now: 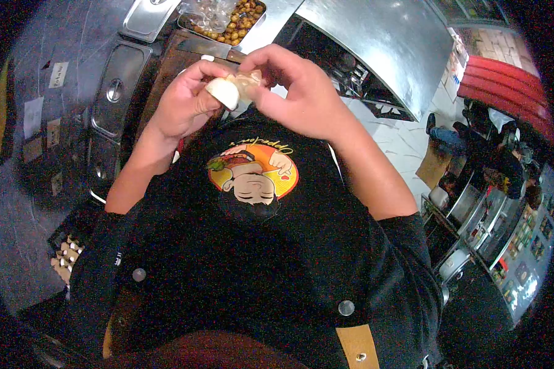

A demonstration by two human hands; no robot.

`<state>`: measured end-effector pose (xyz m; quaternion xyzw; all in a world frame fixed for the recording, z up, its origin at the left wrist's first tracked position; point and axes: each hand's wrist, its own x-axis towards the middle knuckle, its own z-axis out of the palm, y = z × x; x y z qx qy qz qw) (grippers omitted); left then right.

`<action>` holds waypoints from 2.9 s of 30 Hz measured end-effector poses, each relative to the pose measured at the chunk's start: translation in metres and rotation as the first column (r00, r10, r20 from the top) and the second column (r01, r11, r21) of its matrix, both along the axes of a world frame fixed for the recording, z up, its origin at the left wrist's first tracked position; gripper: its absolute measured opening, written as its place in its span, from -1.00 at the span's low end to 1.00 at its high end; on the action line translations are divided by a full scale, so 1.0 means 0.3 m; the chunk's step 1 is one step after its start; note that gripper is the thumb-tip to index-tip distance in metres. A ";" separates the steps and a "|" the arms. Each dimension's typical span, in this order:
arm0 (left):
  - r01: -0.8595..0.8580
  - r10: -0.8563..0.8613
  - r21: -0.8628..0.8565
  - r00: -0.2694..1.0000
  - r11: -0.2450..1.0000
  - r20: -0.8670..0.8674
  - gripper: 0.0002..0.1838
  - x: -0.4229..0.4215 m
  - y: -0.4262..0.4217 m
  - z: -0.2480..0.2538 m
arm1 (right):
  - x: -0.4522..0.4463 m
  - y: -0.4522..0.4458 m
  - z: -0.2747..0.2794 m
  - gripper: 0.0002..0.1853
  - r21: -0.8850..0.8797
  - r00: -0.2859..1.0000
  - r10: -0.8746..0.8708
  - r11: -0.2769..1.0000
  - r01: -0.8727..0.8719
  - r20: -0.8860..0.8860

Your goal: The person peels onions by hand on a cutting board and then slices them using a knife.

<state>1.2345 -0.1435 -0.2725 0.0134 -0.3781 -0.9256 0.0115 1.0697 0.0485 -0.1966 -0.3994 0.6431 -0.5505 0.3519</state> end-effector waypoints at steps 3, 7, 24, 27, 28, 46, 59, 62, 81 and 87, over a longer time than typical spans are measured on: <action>-0.035 0.036 -0.043 0.999 0.998 0.018 -0.53 -0.003 0.009 -0.021 | 0.000 0.009 -0.019 -0.64 -0.038 0.998 0.058 0.998 -0.059 -0.037; -0.005 0.008 -0.058 0.999 0.998 0.042 -0.56 -0.010 0.014 -0.025 | -0.017 0.008 0.021 -0.72 0.064 0.973 0.141 0.989 -0.131 -0.181; -0.121 0.240 -0.469 0.949 0.875 0.203 -0.43 -0.053 0.101 0.070 | 0.028 -0.023 -0.055 -0.77 0.077 0.890 -0.093 0.987 0.141 -0.447; -0.134 0.247 -0.462 0.949 0.877 0.194 -0.43 -0.045 0.099 0.064 | 0.033 -0.029 -0.070 -0.77 0.074 0.882 -0.083 0.989 0.131 -0.464; -0.134 0.248 -0.462 0.949 0.877 0.195 -0.43 -0.041 0.091 0.062 | 0.033 -0.028 -0.075 -0.77 0.066 0.867 -0.070 0.991 0.118 -0.494; -0.002 0.127 -0.549 0.973 0.836 0.191 -0.40 -0.016 0.040 0.062 | 0.019 -0.034 -0.101 -0.72 0.059 0.847 -0.058 0.993 0.104 -0.529; -0.003 0.051 -0.241 0.980 0.971 0.193 -0.43 -0.016 0.021 -0.014 | 0.007 -0.064 -0.131 -0.70 0.117 0.873 0.008 0.991 0.056 -0.488; -0.019 0.039 -0.090 0.972 0.996 0.234 -0.44 0.002 0.019 -0.060 | 0.015 -0.086 -0.173 -0.71 0.179 0.883 -0.006 0.979 0.102 -0.470; 0.237 0.681 -0.793 0.412 0.561 0.605 -0.57 0.453 -0.364 -0.583 | -0.102 0.045 -0.498 -0.77 0.322 0.691 -0.161 0.940 -0.110 0.705; 0.260 0.536 -0.951 0.834 -0.167 0.134 -0.44 0.386 -0.233 -0.508 | -0.120 0.089 -0.521 -0.76 0.217 0.493 -0.135 0.970 -0.113 0.860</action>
